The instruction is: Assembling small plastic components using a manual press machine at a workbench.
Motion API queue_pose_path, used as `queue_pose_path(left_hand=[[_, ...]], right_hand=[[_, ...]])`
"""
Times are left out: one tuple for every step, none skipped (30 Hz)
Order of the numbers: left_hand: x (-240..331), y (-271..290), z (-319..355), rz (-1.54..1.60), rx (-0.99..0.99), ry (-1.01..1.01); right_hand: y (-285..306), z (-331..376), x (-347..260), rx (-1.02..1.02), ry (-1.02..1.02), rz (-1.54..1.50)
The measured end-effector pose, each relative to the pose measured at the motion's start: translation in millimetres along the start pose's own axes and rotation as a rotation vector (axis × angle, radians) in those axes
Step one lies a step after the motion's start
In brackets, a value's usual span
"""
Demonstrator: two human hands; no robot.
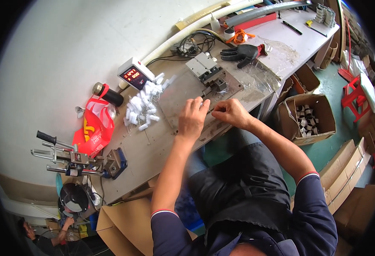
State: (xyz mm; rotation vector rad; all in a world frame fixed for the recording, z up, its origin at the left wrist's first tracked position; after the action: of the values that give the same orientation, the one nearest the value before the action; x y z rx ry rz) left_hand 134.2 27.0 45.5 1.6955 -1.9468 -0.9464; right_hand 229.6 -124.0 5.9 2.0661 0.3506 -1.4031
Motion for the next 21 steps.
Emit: queue_pose_path(left_hand=[[4,-4,-2,0.003,-0.003,-0.013],[7,-9,-4,0.007,-0.008,-0.024],[9,-14,-6,0.026,-0.022,-0.020],[8,-18,-10,0.049,0.026,0.015],[8,-21,-11,0.071,0.074,0.052],[6,-26,-10,0.081,0.066,0.060],[0,-27,-7,0.077,0.114,0.184],[-8,-28,-4,0.071,0.163,0.310],[-22,-30,5,0.076,0.178,0.376],[-31,-31,10,0.085,0.194,0.442],[-36,-33,18,0.161,0.187,0.560],[-38,-36,21,0.162,0.186,0.570],[-42,-37,23,0.166,0.232,0.595],[-46,-37,25,0.169,0.280,0.619],[-45,-40,29,0.242,0.265,0.700],[-45,-41,31,0.239,0.266,0.711],[-46,-41,31,0.247,0.263,0.704],[-45,-42,31,0.254,0.260,0.698],[-44,-42,31,0.258,0.271,0.697],[-43,-42,31,0.254,0.274,0.707],[-41,-40,30,0.261,0.262,0.710]], right_hand=[[6,-1,1,-0.028,-0.016,0.042],[10,-3,7,-0.005,-0.022,0.039],[13,-3,11,0.018,-0.013,0.037],[16,-4,13,0.041,-0.003,0.037],[19,-4,17,0.069,-0.042,0.053],[23,-8,20,0.072,-0.085,0.115],[27,-8,21,0.110,-0.099,0.135],[29,-9,22,0.146,-0.112,0.156],[29,-12,19,0.137,-0.118,0.158],[31,-15,17,0.184,-0.144,0.181],[33,-18,16,0.231,-0.168,0.205],[32,-21,17,0.223,-0.171,0.209],[31,-25,18,0.228,-0.186,0.235],[30,-29,18,0.233,-0.199,0.261],[29,-30,18,0.227,-0.210,0.273],[27,-32,18,0.217,-0.210,0.276],[25,-33,18,0.236,-0.205,0.298],[24,-34,18,0.255,-0.199,0.321],[23,-34,19,0.253,-0.215,0.338],[22,-34,19,0.244,-0.212,0.342],[22,-35,17,0.251,-0.231,0.346]])
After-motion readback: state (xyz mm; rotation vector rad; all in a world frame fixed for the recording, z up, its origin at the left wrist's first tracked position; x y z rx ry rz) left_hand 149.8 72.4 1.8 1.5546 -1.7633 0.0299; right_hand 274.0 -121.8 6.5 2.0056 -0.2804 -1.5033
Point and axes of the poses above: each hand's wrist, its own z-axis away from the middle knuckle, its own y-axis out of the back of the hand, x = y × z, the point moved 3 cm from there along -z, towards the middle knuckle, and after that the axes turned 7 degrees about x, right-handed, at the moved point
